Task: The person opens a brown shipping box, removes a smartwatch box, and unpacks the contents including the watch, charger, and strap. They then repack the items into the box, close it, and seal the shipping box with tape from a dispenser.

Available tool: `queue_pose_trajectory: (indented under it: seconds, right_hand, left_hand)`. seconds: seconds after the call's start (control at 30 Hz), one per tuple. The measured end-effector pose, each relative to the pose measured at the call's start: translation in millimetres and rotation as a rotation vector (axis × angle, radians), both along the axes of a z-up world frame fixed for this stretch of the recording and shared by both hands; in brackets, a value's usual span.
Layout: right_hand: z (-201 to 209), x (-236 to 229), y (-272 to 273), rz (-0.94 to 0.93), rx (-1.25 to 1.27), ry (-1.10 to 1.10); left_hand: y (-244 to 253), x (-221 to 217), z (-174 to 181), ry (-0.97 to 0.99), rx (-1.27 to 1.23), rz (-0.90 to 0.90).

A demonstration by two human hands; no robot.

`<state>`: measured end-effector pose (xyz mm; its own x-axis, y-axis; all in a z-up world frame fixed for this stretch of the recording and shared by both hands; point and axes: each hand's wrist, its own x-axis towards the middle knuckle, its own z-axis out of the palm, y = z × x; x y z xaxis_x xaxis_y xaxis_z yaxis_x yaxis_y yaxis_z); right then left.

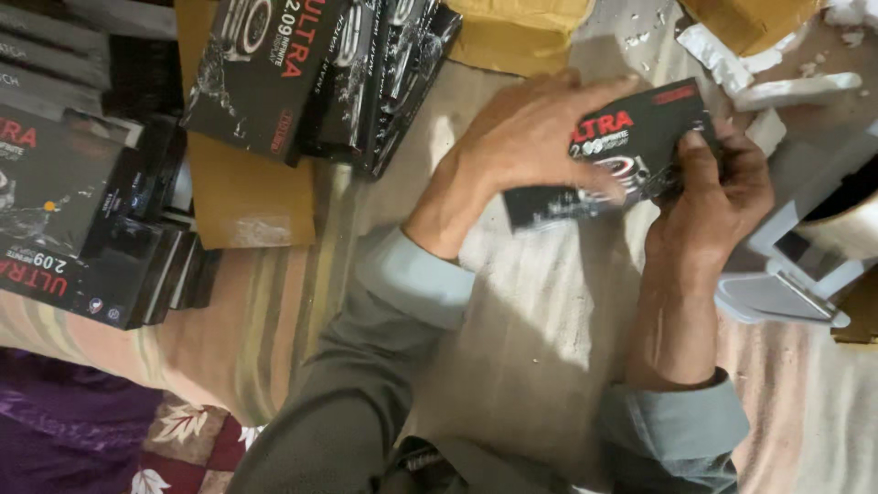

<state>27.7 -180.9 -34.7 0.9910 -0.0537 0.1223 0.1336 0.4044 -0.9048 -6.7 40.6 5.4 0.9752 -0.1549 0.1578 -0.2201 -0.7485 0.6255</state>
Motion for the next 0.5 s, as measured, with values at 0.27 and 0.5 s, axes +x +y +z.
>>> queue_pose_trajectory:
  seconds: [0.27, 0.5]
  right_hand:
    - [1.7, -2.7, 8.3, 0.104, -0.379, 0.22]
    - [23.1, -10.9, 4.2, 0.167, -0.793, 0.098]
  left_hand:
    - [-11.0, 8.0, -12.2, -0.01, 0.291, 0.026]
    - [2.5, -2.5, 6.1, 0.152, 0.161, -0.068]
